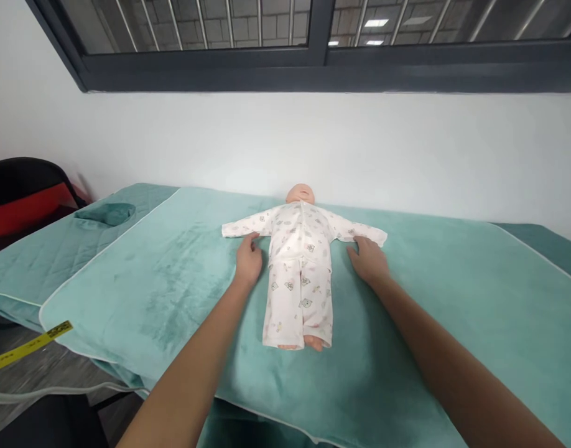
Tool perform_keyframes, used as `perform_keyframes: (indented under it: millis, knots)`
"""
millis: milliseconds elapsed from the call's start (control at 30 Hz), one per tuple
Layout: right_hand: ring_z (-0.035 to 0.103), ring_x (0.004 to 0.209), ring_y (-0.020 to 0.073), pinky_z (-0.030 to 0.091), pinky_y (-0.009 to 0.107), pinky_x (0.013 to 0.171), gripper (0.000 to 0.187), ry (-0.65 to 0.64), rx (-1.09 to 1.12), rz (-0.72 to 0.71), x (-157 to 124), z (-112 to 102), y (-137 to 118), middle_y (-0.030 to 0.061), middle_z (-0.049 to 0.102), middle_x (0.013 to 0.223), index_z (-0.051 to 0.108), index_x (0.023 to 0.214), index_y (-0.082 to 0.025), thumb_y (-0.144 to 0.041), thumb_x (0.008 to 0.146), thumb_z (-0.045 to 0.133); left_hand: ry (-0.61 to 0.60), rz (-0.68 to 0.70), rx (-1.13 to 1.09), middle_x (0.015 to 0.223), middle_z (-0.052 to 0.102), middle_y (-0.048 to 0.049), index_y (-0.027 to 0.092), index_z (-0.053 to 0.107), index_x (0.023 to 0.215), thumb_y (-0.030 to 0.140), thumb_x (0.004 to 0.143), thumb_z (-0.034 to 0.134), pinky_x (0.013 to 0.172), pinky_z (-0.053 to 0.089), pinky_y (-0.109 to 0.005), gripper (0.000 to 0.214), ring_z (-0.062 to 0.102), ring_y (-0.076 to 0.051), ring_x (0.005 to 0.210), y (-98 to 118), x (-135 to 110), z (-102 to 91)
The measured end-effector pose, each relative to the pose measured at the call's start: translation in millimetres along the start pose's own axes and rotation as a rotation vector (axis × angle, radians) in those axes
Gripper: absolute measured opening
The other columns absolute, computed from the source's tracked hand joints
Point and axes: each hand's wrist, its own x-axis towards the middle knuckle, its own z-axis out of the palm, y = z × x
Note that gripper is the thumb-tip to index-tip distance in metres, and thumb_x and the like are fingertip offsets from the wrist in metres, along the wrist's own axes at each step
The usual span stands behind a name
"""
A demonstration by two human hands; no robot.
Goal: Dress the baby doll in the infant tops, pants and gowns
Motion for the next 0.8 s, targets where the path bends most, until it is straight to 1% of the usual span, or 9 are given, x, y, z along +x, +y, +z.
perform_keyframes:
  millis: [100,167,267,333,400,500,633,733,800]
  knots:
    - [0.05,0.12,0.0325,0.039,0.045,0.1,0.04,0.025,-0.038,0.027,2.5,3.3,3.5,0.0184,0.06,0.128,0.057,0.123,-0.012,-0.03,0.091,0.043,0.005,0.055,0.123,0.138,0.057,-0.0088,0.018,0.065,0.109,0.0,0.066,0.049,0.122,0.022,-0.045,0.049,0.043,-0.026,0.137,-0.7,-0.7,2.0]
    - [0.05,0.12,0.0339,0.039,0.047,0.1,0.04,0.06,-0.067,0.022,1.3,5.0,2.1,0.0192,0.06,0.128,0.058,0.122,-0.01,-0.028,0.089,0.043,0.011,0.123,0.253,0.145,0.051,-0.0085,0.018,0.064,0.112,0.0,0.067,0.048,0.123,0.02,-0.045,0.051,0.037,-0.026,0.142,-1.0,-3.1,4.8]
    - [0.046,0.127,0.0323,0.036,0.046,0.105,0.045,0.095,-0.089,-0.139,1.0,5.9,-3.8,0.0188,0.054,0.138,0.055,0.129,-0.009,-0.025,0.088,0.045,-0.003,0.231,0.387,0.151,0.045,-0.0075,0.019,0.062,0.119,-0.001,0.069,0.047,0.123,0.019,-0.045,0.056,0.029,-0.026,0.146,-0.9,-5.1,7.5]
    - [0.041,0.135,0.0291,0.032,0.044,0.111,0.051,0.038,-0.072,-0.288,2.6,6.6,-8.2,0.0153,0.047,0.147,0.049,0.137,-0.011,-0.024,0.089,0.044,-0.037,0.249,0.418,0.15,0.046,-0.0087,0.02,0.062,0.12,0.0,0.072,0.047,0.121,0.019,-0.048,0.054,0.027,-0.027,0.147,0.0,-5.0,8.5]
    - [0.037,0.139,0.0261,0.029,0.043,0.114,0.053,-0.063,-0.043,-0.354,4.3,8.0,-11.1,0.0109,0.042,0.152,0.044,0.143,-0.014,-0.026,0.091,0.041,-0.069,0.225,0.518,0.145,0.05,-0.0122,0.02,0.06,0.121,0.003,0.077,0.046,0.119,0.021,-0.05,0.049,0.032,-0.029,0.144,1.5,-4.6,9.5]
    - [0.038,0.139,0.0245,0.029,0.045,0.114,0.051,-0.167,-0.026,-0.301,3.2,10.7,-12.0,0.0089,0.043,0.152,0.043,0.144,-0.018,-0.03,0.095,0.037,-0.081,0.174,0.673,0.136,0.057,-0.0174,0.017,0.058,0.12,0.006,0.08,0.045,0.116,0.023,-0.052,0.043,0.041,-0.031,0.137,4.6,-5.5,11.9]
    - [0.04,0.139,0.0252,0.029,0.048,0.114,0.047,-0.179,-0.045,-0.224,-5.7,11.3,-10.6,0.01,0.046,0.15,0.05,0.139,-0.018,-0.033,0.096,0.035,-0.054,0.153,0.71,0.132,0.057,-0.021,0.014,0.058,0.117,0.009,0.081,0.046,0.114,0.025,-0.053,0.037,0.041,-0.033,0.135,9.4,-10.0,14.9]
    - [0.041,0.138,0.0261,0.032,0.045,0.112,0.047,-0.141,-0.075,-0.135,-11.6,7.0,-4.8,0.0129,0.047,0.148,0.053,0.135,-0.015,-0.034,0.095,0.038,-0.026,0.172,0.744,0.147,0.042,-0.0212,0.015,0.054,0.124,0.01,0.08,0.048,0.116,0.02,-0.055,0.045,0.026,-0.034,0.145,11.0,-8.6,8.0]
    - [0.04,0.138,0.0271,0.032,0.044,0.112,0.049,-0.116,-0.117,-0.054,-13.0,2.4,3.0,0.0147,0.047,0.148,0.053,0.135,-0.013,-0.035,0.094,0.039,-0.036,0.209,0.813,0.157,0.029,-0.0183,0.017,0.049,0.133,0.013,0.081,0.049,0.117,0.012,-0.059,0.052,0.016,-0.034,0.149,9.3,-2.0,-5.7]
